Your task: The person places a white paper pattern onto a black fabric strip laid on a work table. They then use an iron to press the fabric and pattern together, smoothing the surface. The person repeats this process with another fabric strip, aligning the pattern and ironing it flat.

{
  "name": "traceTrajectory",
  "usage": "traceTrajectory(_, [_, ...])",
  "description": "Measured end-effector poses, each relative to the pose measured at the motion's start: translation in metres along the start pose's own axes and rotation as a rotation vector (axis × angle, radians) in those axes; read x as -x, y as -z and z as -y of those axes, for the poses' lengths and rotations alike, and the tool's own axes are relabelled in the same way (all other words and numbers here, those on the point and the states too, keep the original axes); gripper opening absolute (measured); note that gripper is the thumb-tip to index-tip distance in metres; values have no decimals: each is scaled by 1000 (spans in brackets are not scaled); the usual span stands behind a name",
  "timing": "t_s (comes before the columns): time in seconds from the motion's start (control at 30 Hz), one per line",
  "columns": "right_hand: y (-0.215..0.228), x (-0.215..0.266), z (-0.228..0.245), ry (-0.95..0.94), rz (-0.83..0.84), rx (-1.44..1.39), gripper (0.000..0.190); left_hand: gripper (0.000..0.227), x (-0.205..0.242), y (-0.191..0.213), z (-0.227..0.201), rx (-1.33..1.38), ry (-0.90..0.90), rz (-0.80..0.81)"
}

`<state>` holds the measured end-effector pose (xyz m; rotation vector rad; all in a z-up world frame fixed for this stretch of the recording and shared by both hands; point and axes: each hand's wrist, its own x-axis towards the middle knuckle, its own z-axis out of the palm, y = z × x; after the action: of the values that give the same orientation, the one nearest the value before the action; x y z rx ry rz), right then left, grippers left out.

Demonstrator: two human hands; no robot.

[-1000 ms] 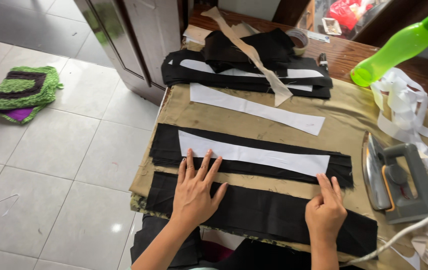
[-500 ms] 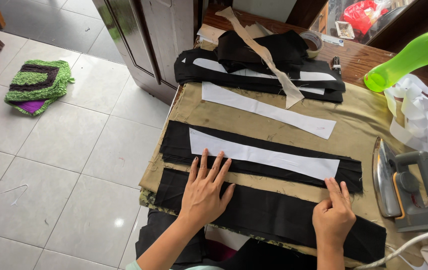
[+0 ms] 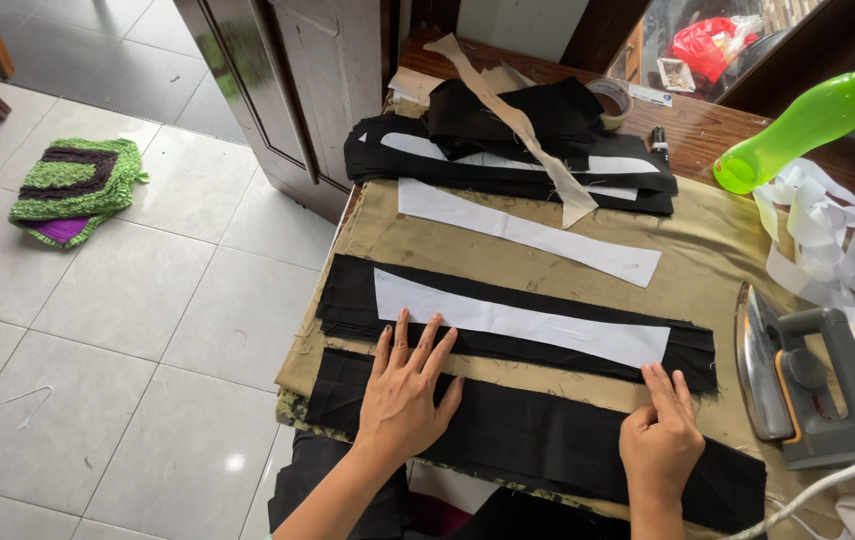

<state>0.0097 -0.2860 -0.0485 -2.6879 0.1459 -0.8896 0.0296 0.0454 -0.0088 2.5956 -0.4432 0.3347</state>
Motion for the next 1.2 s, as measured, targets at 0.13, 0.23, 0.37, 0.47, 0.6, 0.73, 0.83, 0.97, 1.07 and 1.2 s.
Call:
traceTrajectory(0.13, [0, 0, 1, -12, 6, 9, 61, 58, 0, 0, 0, 0, 0, -14])
traceTrajectory(0.23, [-1, 0, -1, -8, -1, 13, 61, 58, -1, 0, -1, -8, -2, -13])
traceTrajectory(0.37, [-1, 1, -1, -14, -4, 8, 62, 58, -1, 0, 0, -9, -7, -9])
traceTrajectory(0.47, [4, -3, -3, -9, 6, 6, 59, 57, 0, 0, -1, -2, -1, -7])
traceTrajectory(0.6, [37, -41, -13, 141, -212, 69, 28, 58, -2, 2, 0, 9, -5, 5])
traceTrajectory(0.73, [62, -96, -71, 99, -330, 499, 37, 59, -1, 0, 0, -1, -5, 15])
traceTrajectory(0.83, [49, -137, -112, -260, 26, 562, 70, 60, 0, 1, 1, -9, -12, 10])
traceTrajectory(0.97, [35, -152, -137, -307, -48, 636, 65, 60, -1, 0, 0, -13, -26, -2])
traceTrajectory(1.07, [32, -157, -148, -422, -28, 612, 63, 60, 1, -2, 1, -50, -26, 4])
traceTrajectory(1.2, [40, -165, -129, -603, 107, 654, 79, 62, 1, -2, 2, -65, -16, 25])
